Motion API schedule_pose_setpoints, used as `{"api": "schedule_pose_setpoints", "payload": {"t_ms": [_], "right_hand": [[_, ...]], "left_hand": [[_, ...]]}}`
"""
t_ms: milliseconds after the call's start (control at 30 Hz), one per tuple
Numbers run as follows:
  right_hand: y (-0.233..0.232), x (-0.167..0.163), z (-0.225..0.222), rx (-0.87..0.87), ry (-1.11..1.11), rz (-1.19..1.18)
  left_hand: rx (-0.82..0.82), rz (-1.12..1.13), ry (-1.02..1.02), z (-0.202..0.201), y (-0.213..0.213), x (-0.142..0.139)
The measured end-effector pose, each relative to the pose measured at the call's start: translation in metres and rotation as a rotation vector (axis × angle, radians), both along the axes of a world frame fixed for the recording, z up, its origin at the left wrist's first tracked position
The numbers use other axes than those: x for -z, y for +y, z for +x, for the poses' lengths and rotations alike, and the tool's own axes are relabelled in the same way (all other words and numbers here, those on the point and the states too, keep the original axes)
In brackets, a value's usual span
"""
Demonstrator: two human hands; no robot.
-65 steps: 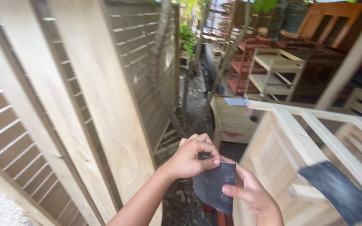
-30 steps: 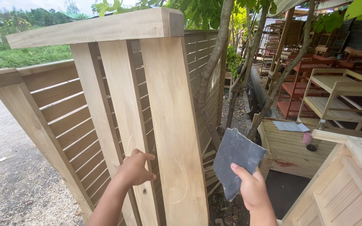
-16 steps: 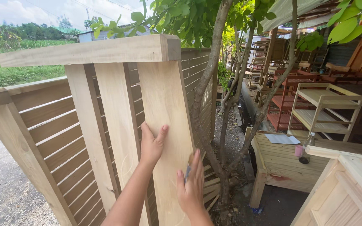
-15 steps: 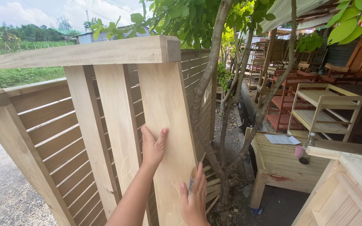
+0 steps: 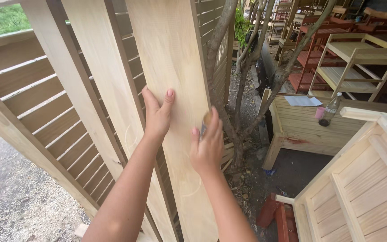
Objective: The person sands the wooden slats and frame of an unfinished furniture panel using sheets of sandpaper held by hand. They work over different vertical slats and the lower frame rail, rubbing the sandpaper along the wood and switching sandpaper pieces as they cover the surfaces.
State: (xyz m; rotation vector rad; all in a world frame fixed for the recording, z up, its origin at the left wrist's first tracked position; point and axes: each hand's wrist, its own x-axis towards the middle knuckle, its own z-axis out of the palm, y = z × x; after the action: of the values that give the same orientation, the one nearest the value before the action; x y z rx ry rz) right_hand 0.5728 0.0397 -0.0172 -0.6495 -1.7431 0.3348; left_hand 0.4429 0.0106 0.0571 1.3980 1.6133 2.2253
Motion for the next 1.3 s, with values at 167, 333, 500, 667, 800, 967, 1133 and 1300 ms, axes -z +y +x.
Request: {"api": "schedule_pose_setpoints", "payload": {"t_ms": [167, 333, 500, 667, 800, 967, 1133, 1300], "right_hand": [[-0.044, 0.075, 0.056, -0.029, -0.088, -0.217], [-0.016, -0.034, 0.02, -0.171, 0.018, 0.033], [-0.009, -0.073, -0.011, -0.056, 0.127, 0.123], [-0.051, 0.04, 0.034, 0.08, -0.131, -0.107], [-0.034, 0.066, 0.042, -0.116, -0.034, -0.205], [0.009, 0.013, -0.01, 0.224, -0.15, 0.459], [0.012, 0.059, -0.022, 0.588, -0.783, 1.037], [-0.004, 0.17, 0.003, 0.197, -1.081, 0.9]], "left_hand": [[0.034, 0.009, -0.006, 0.006, -0.004, -0.007], [0.06, 0.082, 0.028, 0.005, -0.004, -0.013], [0.11, 0.162, 0.048, -0.001, -0.001, -0.01], [0.082, 0.134, 0.071, -0.005, 0.002, -0.001], [-0.026, 0.082, 0.135, -0.011, 0.008, -0.001], [-0.263, 0.008, 0.218, -0.018, 0.005, 0.011], [-0.295, 0.121, 0.411, -0.025, -0.036, 0.082], [-0.328, -0.066, 0.53, -0.046, -0.07, 0.175]]}}
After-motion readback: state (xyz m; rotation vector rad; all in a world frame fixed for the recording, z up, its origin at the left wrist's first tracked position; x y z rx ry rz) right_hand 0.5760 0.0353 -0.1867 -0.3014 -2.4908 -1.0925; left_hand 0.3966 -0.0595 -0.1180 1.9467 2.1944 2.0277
